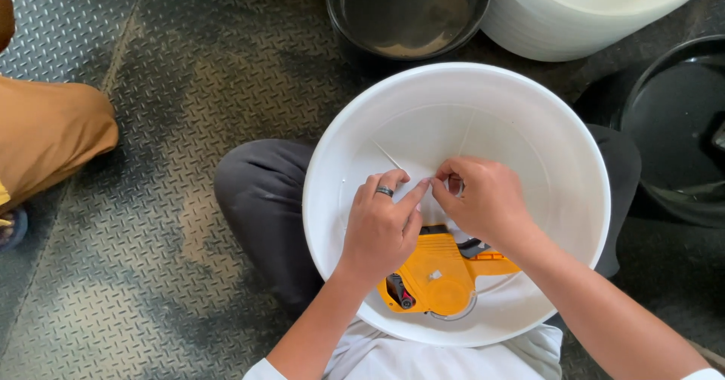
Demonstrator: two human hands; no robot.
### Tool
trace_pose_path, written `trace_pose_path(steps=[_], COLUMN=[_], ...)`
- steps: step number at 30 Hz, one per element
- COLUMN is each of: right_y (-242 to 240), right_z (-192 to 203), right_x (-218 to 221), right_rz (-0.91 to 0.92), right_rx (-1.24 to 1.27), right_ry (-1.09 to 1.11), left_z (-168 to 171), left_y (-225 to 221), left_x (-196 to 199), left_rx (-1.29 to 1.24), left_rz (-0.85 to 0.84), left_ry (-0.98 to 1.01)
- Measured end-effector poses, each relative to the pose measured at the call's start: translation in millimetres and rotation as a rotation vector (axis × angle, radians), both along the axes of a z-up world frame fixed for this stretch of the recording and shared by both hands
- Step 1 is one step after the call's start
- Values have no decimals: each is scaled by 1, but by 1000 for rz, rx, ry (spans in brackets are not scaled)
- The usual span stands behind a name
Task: Applying price or identification labels to plastic pots using a handheld labeling gun while sitting on the floor.
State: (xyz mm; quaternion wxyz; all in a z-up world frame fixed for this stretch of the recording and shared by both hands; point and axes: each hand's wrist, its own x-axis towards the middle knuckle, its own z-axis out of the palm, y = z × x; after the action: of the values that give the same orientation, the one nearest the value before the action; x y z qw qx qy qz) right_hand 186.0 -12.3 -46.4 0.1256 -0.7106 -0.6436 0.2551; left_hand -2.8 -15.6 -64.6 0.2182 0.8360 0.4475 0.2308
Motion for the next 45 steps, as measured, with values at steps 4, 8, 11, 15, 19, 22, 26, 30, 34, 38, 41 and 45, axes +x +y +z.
trace_pose_path(steps=[4,8,11,15,19,22,26,30,34,38,41,45], right_y=[-2,0,1,0,1,-1,-2,-5,-9,-18,-36,-58], right_z=[-11,-6,-11,-10,8,0,-6,3,9,31,32,48], right_x=[3,8,17,20,11,14,18,21,23,23,28,33], right_rz=[3,-41,-66,-98,-121,-61,-63,-69,-78,-29,99,307], right_rx=[48,55,86,110,50,40,43,52,71,-18,-23,-203], right_ry=[-36,68,168,283,277,185,216,322,368,389,313,98], left_z=[1,-1,-1,-6,0,-1,-4,4,8,18,21,28], left_y=[-1,-1,-1,-3,-3,-4,-3,0,1,2,3,5], left_x=[1,1,2,1,1,2,1,-3,-3,-4,-6,-8], left_rx=[0,-2,-1,2,7,3,-28,-165,-198,-237,-270,-289], left_rz=[2,8,19,41,20,25,56,101,108,128,131,83], left_ry=[6,19,7,-36,-13,-16,-73,-242,-281,-321,-335,-369])
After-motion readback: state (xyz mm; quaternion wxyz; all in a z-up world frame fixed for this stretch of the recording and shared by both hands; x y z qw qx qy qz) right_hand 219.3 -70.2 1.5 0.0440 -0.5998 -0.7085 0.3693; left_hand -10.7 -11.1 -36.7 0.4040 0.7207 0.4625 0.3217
